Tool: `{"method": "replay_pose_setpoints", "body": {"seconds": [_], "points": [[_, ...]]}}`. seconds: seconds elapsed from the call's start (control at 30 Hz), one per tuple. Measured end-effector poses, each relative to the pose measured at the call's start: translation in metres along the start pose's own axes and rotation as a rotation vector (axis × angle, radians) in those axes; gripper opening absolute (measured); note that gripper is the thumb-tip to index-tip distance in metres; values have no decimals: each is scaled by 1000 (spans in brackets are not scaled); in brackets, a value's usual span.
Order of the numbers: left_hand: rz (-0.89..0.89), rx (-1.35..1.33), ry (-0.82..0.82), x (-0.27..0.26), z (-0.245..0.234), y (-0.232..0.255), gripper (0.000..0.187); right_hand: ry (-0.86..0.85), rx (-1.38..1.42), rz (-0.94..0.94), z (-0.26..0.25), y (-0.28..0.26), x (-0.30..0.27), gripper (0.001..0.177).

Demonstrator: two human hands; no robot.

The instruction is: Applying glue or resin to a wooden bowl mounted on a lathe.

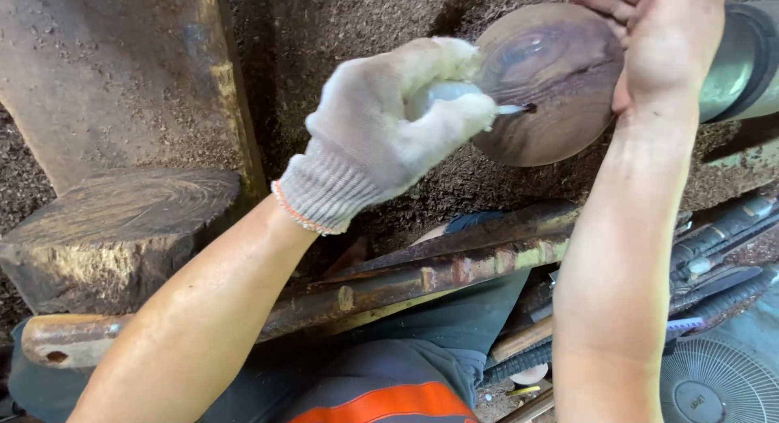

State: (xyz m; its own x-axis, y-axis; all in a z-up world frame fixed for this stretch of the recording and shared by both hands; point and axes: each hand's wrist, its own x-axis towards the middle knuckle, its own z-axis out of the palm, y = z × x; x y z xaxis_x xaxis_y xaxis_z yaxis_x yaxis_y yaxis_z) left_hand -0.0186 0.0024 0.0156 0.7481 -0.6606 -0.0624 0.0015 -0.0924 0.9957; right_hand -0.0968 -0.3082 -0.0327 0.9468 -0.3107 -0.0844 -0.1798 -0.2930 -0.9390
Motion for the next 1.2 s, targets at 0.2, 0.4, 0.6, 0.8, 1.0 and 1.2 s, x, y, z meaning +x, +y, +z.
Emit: {"method": "replay_pose_setpoints", "body": {"seconds": [0.2, 0.4, 0.6, 0.8, 1.0, 1.2], "points": [[-53, 53, -50, 5, -15, -4, 38, 59, 371, 179, -9, -2, 6, 48], [-102, 17, -11, 7, -18, -7, 39, -122, -439, 267, 23, -28, 24, 45], [-207, -223, 76, -4, -16, 18, 41, -35, -398, 332, 20, -23, -7, 48], [-169, -473, 169, -43, 2, 17, 38, 198, 811, -9, -8, -25, -100, 40], [-194, -418, 240, -58, 21, 22, 36, -534, -119, 254, 45, 25, -162, 31], [-228, -55, 152, -54, 68, 38, 38, -1421, -768, 137, 154, 99, -121, 72]]}}
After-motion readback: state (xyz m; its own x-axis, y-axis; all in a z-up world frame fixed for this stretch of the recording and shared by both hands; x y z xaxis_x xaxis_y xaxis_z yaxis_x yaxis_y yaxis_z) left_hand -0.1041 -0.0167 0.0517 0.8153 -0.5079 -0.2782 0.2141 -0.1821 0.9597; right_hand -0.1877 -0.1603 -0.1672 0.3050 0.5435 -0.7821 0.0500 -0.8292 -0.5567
